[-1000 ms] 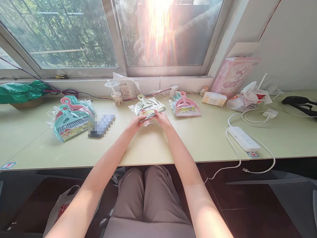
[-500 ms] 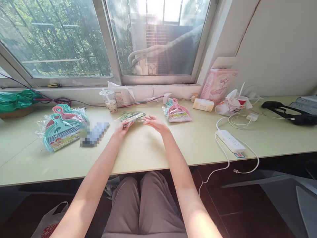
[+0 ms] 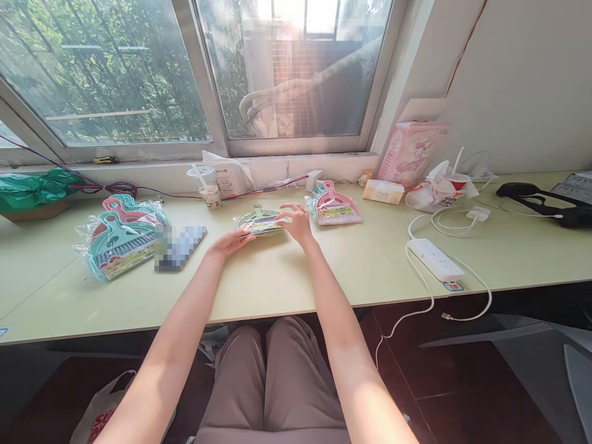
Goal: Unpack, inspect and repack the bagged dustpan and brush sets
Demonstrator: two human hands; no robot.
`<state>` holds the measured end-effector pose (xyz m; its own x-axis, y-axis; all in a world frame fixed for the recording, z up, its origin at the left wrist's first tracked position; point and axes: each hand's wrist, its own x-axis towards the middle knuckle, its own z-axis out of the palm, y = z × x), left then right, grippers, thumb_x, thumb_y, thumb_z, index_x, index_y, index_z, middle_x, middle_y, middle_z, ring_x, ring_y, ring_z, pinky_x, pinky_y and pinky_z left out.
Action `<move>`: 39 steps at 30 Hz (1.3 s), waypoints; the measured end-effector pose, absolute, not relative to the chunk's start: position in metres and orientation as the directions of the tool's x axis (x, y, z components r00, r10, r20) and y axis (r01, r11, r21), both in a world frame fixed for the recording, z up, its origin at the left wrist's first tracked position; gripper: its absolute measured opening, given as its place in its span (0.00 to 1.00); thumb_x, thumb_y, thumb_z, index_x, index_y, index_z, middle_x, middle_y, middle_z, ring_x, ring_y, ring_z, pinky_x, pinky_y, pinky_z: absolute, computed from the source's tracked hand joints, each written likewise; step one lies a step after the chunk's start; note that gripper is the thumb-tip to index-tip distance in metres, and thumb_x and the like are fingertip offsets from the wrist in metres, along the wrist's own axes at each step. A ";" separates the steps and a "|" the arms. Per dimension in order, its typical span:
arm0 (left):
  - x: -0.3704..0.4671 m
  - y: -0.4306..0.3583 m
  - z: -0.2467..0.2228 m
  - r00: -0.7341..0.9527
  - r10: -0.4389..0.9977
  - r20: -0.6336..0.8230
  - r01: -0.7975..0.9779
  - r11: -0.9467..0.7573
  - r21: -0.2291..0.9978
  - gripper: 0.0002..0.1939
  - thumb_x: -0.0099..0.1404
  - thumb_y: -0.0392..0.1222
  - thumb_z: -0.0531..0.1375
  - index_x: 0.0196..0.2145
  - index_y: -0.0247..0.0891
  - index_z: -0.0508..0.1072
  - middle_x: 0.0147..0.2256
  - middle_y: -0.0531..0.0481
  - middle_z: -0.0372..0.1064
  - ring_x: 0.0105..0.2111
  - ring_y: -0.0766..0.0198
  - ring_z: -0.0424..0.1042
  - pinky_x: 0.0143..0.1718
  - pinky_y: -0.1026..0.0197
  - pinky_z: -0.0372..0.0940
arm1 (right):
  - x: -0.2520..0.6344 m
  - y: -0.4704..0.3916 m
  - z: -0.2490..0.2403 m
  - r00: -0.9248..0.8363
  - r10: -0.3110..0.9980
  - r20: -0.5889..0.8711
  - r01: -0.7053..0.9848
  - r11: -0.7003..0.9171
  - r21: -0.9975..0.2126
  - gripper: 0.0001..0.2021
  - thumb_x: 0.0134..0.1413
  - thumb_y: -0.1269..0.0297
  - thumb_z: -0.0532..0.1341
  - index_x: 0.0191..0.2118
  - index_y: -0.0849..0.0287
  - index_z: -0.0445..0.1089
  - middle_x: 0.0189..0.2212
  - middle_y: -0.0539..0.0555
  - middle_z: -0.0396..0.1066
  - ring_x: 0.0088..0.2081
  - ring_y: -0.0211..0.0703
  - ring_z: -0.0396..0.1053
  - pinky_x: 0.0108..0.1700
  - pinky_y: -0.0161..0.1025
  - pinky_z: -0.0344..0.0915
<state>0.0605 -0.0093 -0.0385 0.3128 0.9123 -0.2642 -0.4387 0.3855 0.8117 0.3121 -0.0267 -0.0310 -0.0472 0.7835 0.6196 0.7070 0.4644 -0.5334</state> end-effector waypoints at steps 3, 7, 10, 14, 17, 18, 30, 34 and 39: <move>0.059 -0.012 -0.035 0.293 0.913 -0.283 -0.397 0.386 0.833 0.27 0.61 0.29 0.65 0.58 0.36 0.71 0.50 0.37 0.75 0.46 0.52 0.80 0.41 0.60 0.79 | 0.317 -0.028 -0.028 -0.109 0.806 0.582 0.668 0.493 -0.557 0.21 0.45 0.58 0.75 0.48 0.43 0.79 0.60 0.51 0.68 0.65 0.60 0.58 0.66 0.61 0.53; 0.060 -0.015 -0.027 0.233 0.927 -0.294 -0.368 0.364 0.856 0.30 0.63 0.33 0.65 0.62 0.40 0.67 0.54 0.38 0.72 0.48 0.52 0.79 0.45 0.58 0.78 | 0.319 -0.031 -0.025 -0.173 0.841 0.512 0.629 0.495 -0.600 0.30 0.38 0.59 0.78 0.52 0.41 0.77 0.64 0.50 0.64 0.69 0.61 0.52 0.70 0.60 0.48; 0.060 -0.015 -0.026 0.210 0.929 -0.306 -0.353 0.364 0.862 0.30 0.63 0.31 0.63 0.62 0.38 0.66 0.54 0.38 0.72 0.47 0.56 0.79 0.44 0.62 0.78 | 0.317 -0.034 -0.024 -0.247 0.864 0.439 0.569 0.496 -0.655 0.40 0.34 0.59 0.79 0.58 0.39 0.72 0.68 0.49 0.58 0.72 0.61 0.45 0.70 0.60 0.47; 0.057 -0.015 -0.029 0.250 0.934 -0.256 -0.317 0.329 0.890 0.25 0.63 0.26 0.59 0.58 0.35 0.70 0.53 0.40 0.73 0.44 0.63 0.79 0.43 0.69 0.75 | 0.311 -0.037 -0.022 -0.192 0.849 0.492 0.543 0.509 -0.667 0.18 0.43 0.60 0.76 0.44 0.42 0.81 0.65 0.48 0.64 0.71 0.61 0.48 0.70 0.61 0.45; 0.054 -0.016 -0.029 0.380 0.897 -0.226 -0.245 0.333 0.911 0.17 0.68 0.34 0.60 0.54 0.35 0.74 0.51 0.39 0.75 0.40 0.62 0.80 0.41 0.67 0.75 | 0.308 -0.039 -0.018 -0.119 0.826 0.551 0.520 0.525 -0.674 0.03 0.55 0.60 0.69 0.31 0.46 0.82 0.55 0.51 0.73 0.64 0.57 0.61 0.68 0.58 0.51; 0.053 -0.016 -0.028 0.431 0.871 -0.237 -0.212 0.353 0.911 0.16 0.69 0.40 0.60 0.54 0.35 0.74 0.50 0.37 0.76 0.40 0.59 0.80 0.39 0.65 0.76 | 0.307 -0.041 -0.017 -0.118 0.824 0.554 0.506 0.529 -0.681 0.05 0.56 0.59 0.68 0.31 0.47 0.82 0.52 0.51 0.75 0.61 0.56 0.64 0.67 0.57 0.53; 0.057 -0.008 -0.034 0.415 0.864 -0.287 -0.070 0.344 0.936 0.22 0.65 0.33 0.63 0.57 0.30 0.71 0.39 0.37 0.78 0.32 0.53 0.81 0.30 0.57 0.77 | 0.305 -0.035 -0.026 0.057 0.859 0.509 0.508 0.414 -0.756 0.03 0.49 0.59 0.73 0.30 0.48 0.81 0.60 0.50 0.68 0.66 0.58 0.57 0.70 0.58 0.48; 0.055 -0.011 -0.029 0.469 0.863 -0.188 -0.073 0.250 0.966 0.26 0.63 0.34 0.65 0.59 0.33 0.69 0.43 0.36 0.77 0.32 0.51 0.81 0.31 0.53 0.77 | 0.306 -0.034 -0.032 0.102 0.873 0.477 0.389 0.406 -0.827 0.18 0.46 0.59 0.74 0.46 0.46 0.80 0.62 0.52 0.65 0.69 0.54 0.52 0.71 0.52 0.49; 0.055 -0.019 -0.018 0.496 0.855 -0.154 -0.100 0.233 0.967 0.29 0.62 0.38 0.67 0.60 0.37 0.69 0.47 0.37 0.77 0.35 0.51 0.81 0.35 0.53 0.78 | 0.306 -0.029 -0.037 0.104 0.959 0.265 0.065 0.259 -0.964 0.41 0.40 0.53 0.75 0.63 0.51 0.67 0.51 0.56 0.76 0.56 0.50 0.71 0.60 0.48 0.67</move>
